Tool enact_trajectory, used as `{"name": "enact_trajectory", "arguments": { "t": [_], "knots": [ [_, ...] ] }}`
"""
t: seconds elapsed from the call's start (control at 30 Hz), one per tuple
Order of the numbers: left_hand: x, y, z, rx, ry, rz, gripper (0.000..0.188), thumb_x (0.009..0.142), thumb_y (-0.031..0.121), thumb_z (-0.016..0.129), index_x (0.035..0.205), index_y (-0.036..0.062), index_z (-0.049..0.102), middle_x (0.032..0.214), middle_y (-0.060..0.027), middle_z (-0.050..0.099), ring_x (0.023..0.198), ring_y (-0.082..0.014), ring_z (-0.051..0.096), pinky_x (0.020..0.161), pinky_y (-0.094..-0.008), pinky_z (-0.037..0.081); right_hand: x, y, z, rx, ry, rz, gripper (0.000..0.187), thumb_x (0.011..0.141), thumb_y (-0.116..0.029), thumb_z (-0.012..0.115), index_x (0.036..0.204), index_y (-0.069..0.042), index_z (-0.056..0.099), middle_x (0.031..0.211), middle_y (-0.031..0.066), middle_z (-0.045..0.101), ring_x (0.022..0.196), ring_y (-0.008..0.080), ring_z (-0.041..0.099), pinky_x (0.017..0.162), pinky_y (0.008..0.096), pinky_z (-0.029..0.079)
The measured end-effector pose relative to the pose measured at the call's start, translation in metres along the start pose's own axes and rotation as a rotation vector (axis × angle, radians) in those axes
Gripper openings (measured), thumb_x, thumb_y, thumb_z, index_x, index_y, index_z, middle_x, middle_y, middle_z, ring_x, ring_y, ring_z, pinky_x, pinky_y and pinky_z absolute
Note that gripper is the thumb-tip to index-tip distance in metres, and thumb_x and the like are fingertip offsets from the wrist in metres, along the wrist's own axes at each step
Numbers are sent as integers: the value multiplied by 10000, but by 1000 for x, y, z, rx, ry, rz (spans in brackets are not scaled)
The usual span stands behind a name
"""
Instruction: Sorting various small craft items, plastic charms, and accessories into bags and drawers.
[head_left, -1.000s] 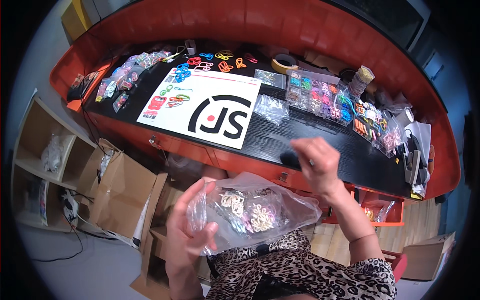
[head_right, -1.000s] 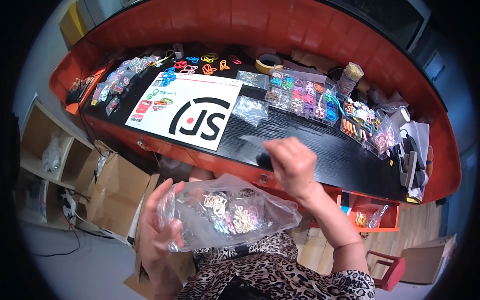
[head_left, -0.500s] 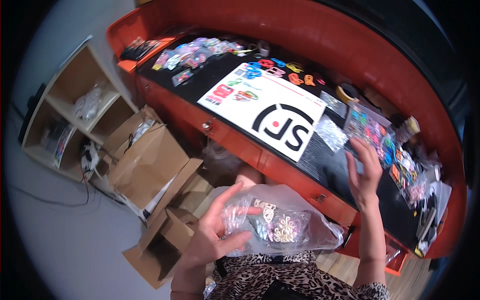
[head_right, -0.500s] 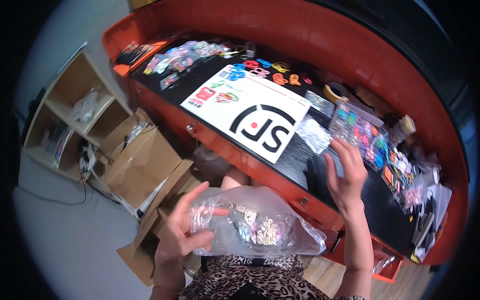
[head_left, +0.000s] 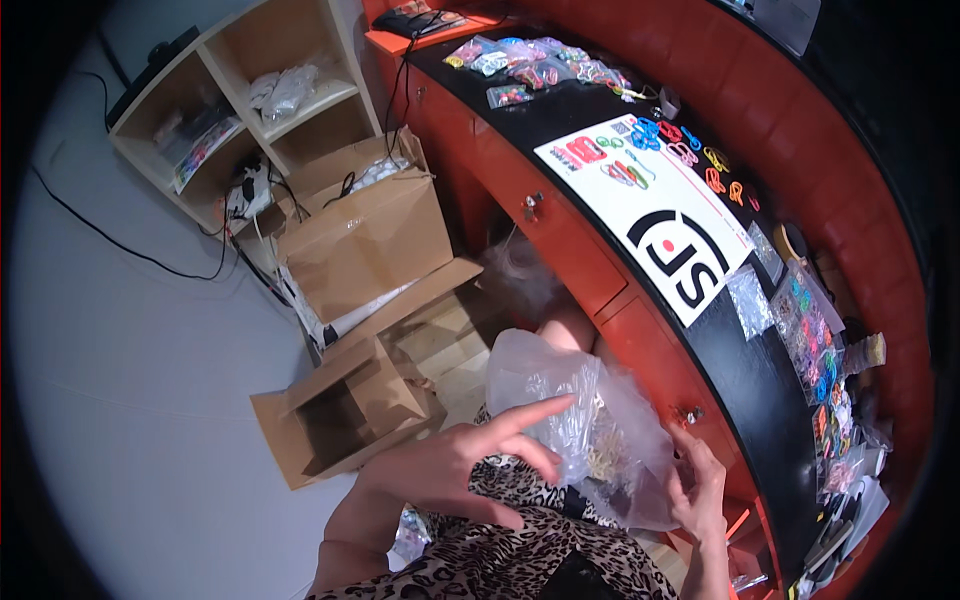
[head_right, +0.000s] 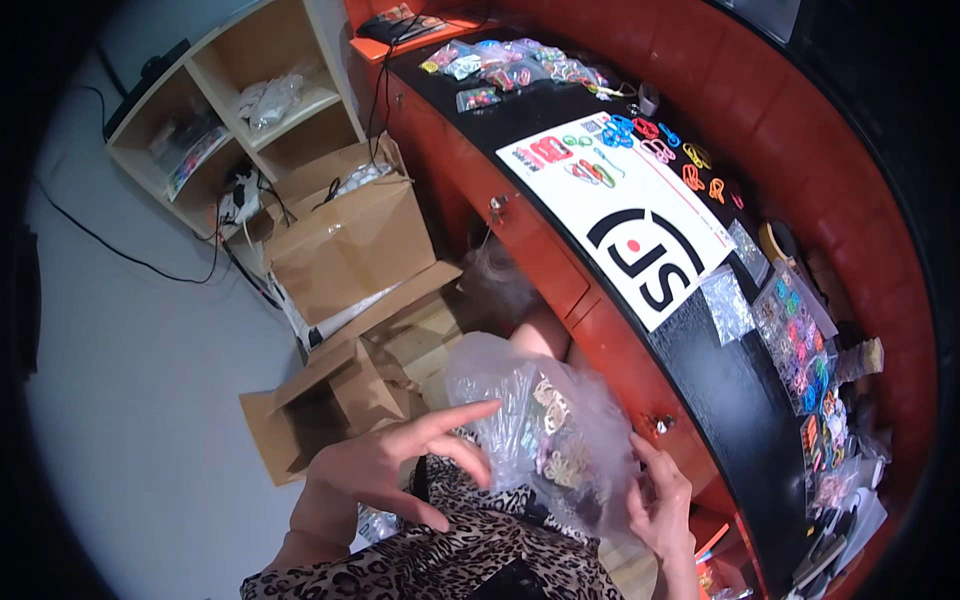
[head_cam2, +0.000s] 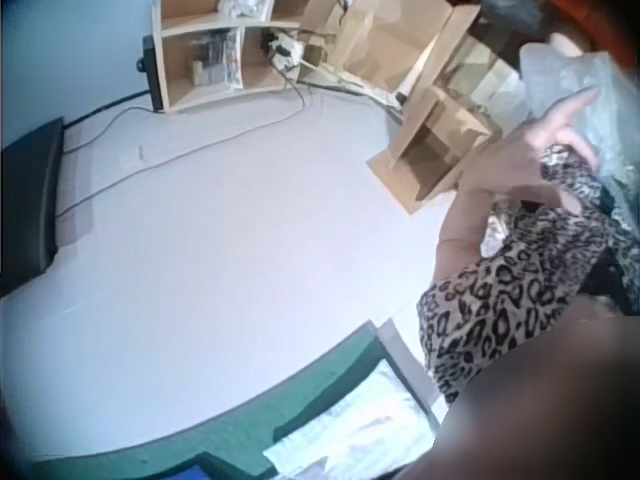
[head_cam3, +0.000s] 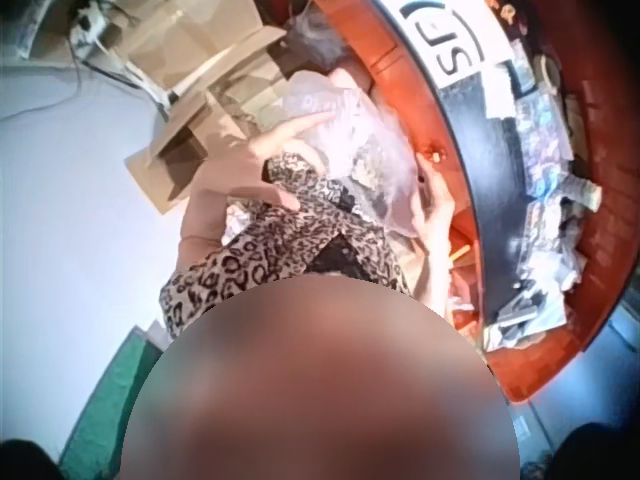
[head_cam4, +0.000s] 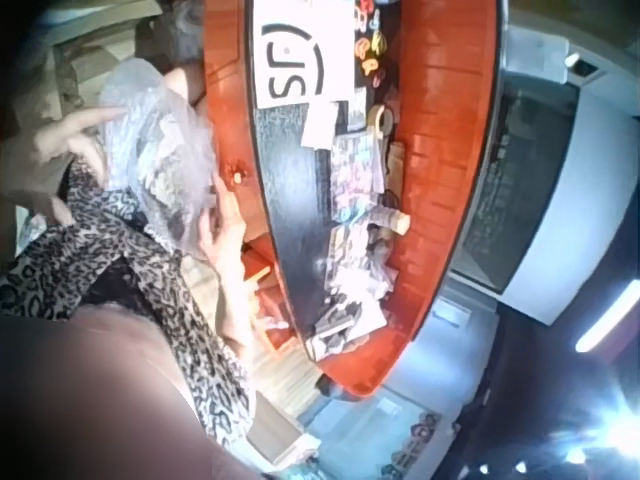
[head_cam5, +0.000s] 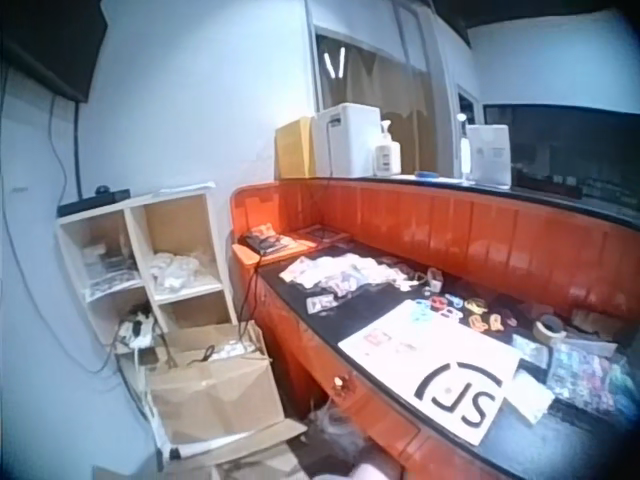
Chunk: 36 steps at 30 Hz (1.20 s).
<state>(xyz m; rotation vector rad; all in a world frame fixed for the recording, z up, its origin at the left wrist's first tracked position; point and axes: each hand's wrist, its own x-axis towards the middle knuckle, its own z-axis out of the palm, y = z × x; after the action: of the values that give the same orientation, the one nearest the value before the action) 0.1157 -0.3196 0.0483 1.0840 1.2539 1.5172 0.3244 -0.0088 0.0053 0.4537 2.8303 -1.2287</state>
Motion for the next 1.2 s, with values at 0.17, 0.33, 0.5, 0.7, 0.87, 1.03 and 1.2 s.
{"name": "enact_trajectory", "arguments": {
  "t": [0.17, 0.33, 0.5, 0.7, 0.87, 1.03, 1.2],
  "knots": [
    [22, 14, 34, -41, 31, -281, 986, 842, -6, 739, 1607, 156, 139, 1216, -116, 622, 977, -166, 665, 812, -289, 543, 6, -30, 44, -22, -86, -115, 983, 655, -351, 880, 1454, -2, 426, 1143, 236, 649, 761, 358, 683, 725, 420, 553],
    [51, 7, 61, -125, -261, 248, 856, 869, -52, 677, 1584, 142, 246, 1285, -104, 609, 909, -163, 668, 775, -285, 552, -25, 36, 93, 222, -324, 87, 440, 750, -166, 743, 1153, -26, 636, 950, 183, 660, 838, 372, 669, 766, 454, 543],
    [44, -8, 28, 323, 218, 598, 1124, 609, 90, 909, 1554, 95, 300, 1501, -127, 449, 1335, -299, 480, 1106, -449, 415, -16, 29, 83, 110, -127, -17, 367, 787, -129, 703, 1136, -32, 641, 922, 143, 661, 828, 341, 663, 753, 455, 539],
    [17, -86, -14, 1081, 317, -144, 1492, 438, 336, 970, 1603, 142, 59, 1638, -192, 148, 1531, -363, 57, 1235, -577, 45, 26, 18, 59, -213, 132, -411, 243, 867, -75, 626, 1106, -32, 632, 892, 39, 647, 788, 251, 634, 723, 444, 533],
    [83, -139, 34, 768, 290, 265, 1451, 487, 399, 947, 1598, 107, 60, 1636, -185, 151, 1430, -341, 346, 1158, -570, 290, 56, -50, 39, -166, 152, -373, 214, 827, -163, 651, 977, -10, 648, 854, 118, 624, 738, 307, 617, 695, 453, 504],
    [119, -168, 51, 526, 519, 224, 652, 728, 198, 803, 1320, 68, 565, 1211, -157, 658, 995, -302, 648, 925, -425, 489, 69, -55, 38, -336, 178, -638, 298, 740, -152, 667, 989, 9, 645, 913, 175, 654, 784, 362, 639, 746, 411, 511],
    [117, -217, 30, -301, 757, 35, 256, 895, 182, 636, 1051, -20, 625, 944, -129, 682, 826, -218, 675, 735, -351, 545, 94, -94, 38, -149, 249, -560, 367, 779, 95, 541, 1139, 61, 604, 1122, 229, 636, 1003, 310, 639, 842, 369, 528]
  ]
}}
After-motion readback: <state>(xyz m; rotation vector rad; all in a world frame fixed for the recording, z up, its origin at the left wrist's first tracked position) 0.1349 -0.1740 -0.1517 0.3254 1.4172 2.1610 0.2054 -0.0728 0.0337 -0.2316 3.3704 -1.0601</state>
